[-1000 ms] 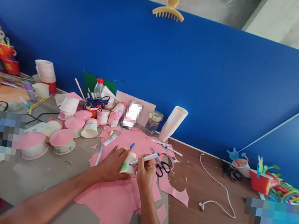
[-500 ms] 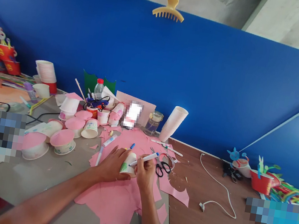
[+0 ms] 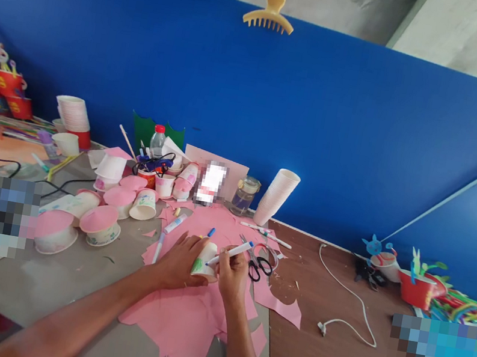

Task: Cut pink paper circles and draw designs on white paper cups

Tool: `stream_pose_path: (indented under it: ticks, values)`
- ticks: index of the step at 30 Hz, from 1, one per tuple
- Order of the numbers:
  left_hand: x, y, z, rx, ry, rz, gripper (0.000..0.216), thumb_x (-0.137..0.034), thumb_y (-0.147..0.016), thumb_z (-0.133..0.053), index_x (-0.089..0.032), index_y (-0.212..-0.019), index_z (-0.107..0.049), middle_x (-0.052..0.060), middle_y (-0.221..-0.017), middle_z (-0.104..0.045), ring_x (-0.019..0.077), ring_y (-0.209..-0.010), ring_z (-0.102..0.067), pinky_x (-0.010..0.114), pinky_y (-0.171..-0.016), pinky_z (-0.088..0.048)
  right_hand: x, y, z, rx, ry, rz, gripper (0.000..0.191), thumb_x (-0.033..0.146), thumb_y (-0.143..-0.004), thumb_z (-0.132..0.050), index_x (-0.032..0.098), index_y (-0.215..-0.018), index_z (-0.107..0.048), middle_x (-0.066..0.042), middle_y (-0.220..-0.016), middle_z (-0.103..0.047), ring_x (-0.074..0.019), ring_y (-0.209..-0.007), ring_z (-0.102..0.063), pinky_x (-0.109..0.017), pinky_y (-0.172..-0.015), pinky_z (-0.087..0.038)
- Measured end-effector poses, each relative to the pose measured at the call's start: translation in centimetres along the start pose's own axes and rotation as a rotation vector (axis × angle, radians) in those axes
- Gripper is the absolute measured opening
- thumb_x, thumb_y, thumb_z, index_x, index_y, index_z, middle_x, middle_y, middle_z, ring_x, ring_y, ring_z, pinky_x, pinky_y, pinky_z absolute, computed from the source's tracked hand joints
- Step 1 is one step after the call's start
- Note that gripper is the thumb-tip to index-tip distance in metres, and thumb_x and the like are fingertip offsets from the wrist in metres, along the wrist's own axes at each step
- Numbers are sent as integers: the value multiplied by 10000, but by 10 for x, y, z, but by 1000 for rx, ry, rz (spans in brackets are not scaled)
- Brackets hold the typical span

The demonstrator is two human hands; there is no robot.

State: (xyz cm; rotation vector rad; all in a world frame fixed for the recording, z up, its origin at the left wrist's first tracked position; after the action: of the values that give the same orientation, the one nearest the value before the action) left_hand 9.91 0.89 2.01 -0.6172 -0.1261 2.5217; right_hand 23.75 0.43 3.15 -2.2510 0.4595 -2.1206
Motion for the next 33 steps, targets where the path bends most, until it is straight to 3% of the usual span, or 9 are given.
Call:
stream_pose_path:
  ticks: [15, 22, 33]
  values:
    - [-1, -1, 1, -2, -6, -16, 863, -559, -657, -691, -200, -1347, -318, 131, -1226, -525, 333, -1161, -482, 557, -1069, -245, -4, -3, 5, 0, 1, -15, 304, 446, -736, -661, 188, -683, -510, 59, -465, -497, -75, -394, -397, -198, -385, -313]
    - [-1, 0, 1, -11, 17, -21, 877, -561, -652, -702, -208, -1351, -307, 133, -1272, -502, 331, -1200, -452, 554, -1085, -230, -15, -7, 13, -103, -134, -91, 296, 398, -759, -635, 199, -609, -475, 75, -427, -439, -67, -394, -372, -187, -399, -308]
    - [-1, 0, 1, -23, 18, -26, 784, -523, -642, -724, -235, -1283, -376, 114, -1253, -513, 321, -1160, -481, 547, -1058, -268, -6, -3, 5, -34, -75, -52, 293, 424, -765, -636, 200, -656, -481, 88, -423, -410, -74, -396, -390, -199, -402, -314]
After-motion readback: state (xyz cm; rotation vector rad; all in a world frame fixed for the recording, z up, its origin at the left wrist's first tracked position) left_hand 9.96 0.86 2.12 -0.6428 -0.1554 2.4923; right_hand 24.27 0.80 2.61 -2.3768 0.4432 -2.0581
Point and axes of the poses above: each hand's wrist, its own y-axis away from the middle knuckle, its own z-axis out of the back of the hand, x = y × z, the point moved 6 cm from there along -y, towards the middle knuckle
